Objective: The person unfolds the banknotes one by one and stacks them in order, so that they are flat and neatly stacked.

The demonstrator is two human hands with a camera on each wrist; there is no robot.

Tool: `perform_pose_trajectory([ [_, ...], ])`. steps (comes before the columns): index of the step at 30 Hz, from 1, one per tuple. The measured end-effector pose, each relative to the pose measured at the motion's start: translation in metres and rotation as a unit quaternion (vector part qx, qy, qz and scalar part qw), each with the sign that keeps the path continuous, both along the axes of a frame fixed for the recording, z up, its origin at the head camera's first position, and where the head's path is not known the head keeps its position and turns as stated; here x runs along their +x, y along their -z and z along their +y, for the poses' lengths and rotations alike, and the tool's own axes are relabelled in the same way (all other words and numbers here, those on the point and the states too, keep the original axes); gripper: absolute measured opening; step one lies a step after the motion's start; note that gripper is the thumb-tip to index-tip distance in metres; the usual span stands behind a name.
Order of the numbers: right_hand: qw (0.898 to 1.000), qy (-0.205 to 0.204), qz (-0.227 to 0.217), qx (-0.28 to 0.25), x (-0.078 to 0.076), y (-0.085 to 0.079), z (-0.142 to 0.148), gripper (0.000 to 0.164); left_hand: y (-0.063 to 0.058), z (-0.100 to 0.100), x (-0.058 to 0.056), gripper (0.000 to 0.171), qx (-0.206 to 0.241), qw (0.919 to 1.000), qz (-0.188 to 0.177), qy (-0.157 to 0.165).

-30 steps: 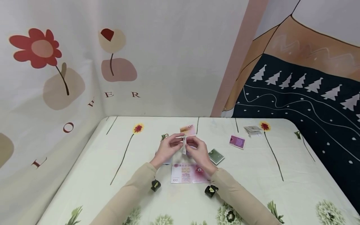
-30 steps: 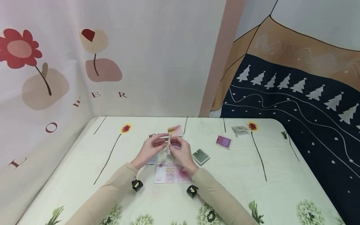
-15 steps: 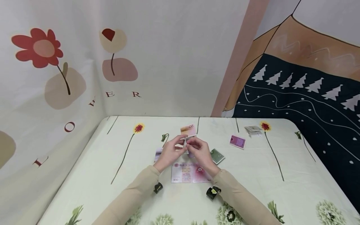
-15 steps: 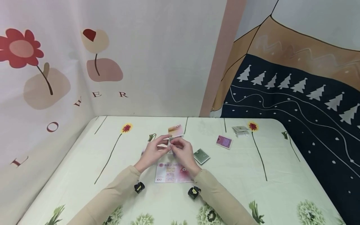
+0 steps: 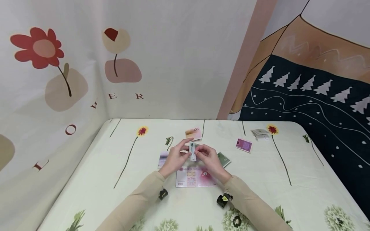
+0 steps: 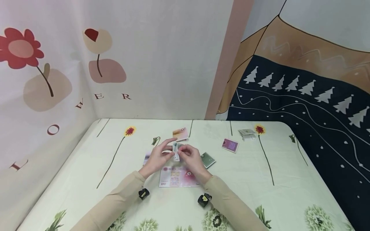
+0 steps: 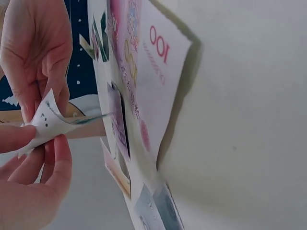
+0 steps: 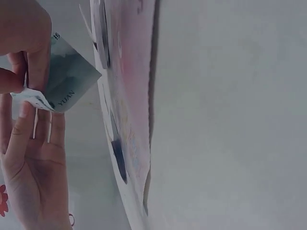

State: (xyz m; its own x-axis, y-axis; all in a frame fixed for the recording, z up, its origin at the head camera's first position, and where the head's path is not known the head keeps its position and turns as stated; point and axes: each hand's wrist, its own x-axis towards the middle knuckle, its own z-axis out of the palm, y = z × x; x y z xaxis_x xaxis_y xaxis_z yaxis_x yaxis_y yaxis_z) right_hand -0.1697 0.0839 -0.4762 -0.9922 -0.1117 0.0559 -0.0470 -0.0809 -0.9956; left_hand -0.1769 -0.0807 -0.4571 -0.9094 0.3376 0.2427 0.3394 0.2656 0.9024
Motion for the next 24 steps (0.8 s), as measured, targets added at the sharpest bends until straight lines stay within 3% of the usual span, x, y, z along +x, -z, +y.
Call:
perform_pose_trajectory([
  [3, 1.0, 0.003, 0.011, 0.018, 0.001, 0.001, 0.002, 0.008, 0.0, -0.002, 0.002, 0.064, 0.006, 0.9996, -0.029, 0.0],
  [7, 0.998, 0.016, 0.021, 0.05, 0.001, 0.001, 0.007, 0.008, 0.001, -0.005, 0.0, 0.06, 0.026, 0.9993, -0.027, -0.005],
  [12, 0.997, 0.033, 0.03, 0.064, 0.0, -0.003, 0.016, 0.008, 0.002, -0.01, -0.003, 0.041, 0.043, 0.9981, -0.034, -0.029],
  [17, 0.995, 0.043, 0.026, 0.081, -0.002, -0.005, 0.026, 0.02, 0.003, -0.013, -0.002, 0.024, 0.037, 0.9978, -0.042, -0.034],
  [20, 0.995, 0.043, 0.016, 0.086, -0.001, -0.005, 0.032, 0.026, 0.003, -0.014, -0.002, 0.022, 0.037, 0.9974, -0.053, -0.031],
  [24, 0.994, 0.038, 0.01, 0.101, 0.0, -0.005, 0.039, 0.021, 0.004, -0.018, -0.002, 0.025, 0.035, 0.995, -0.09, -0.027],
])
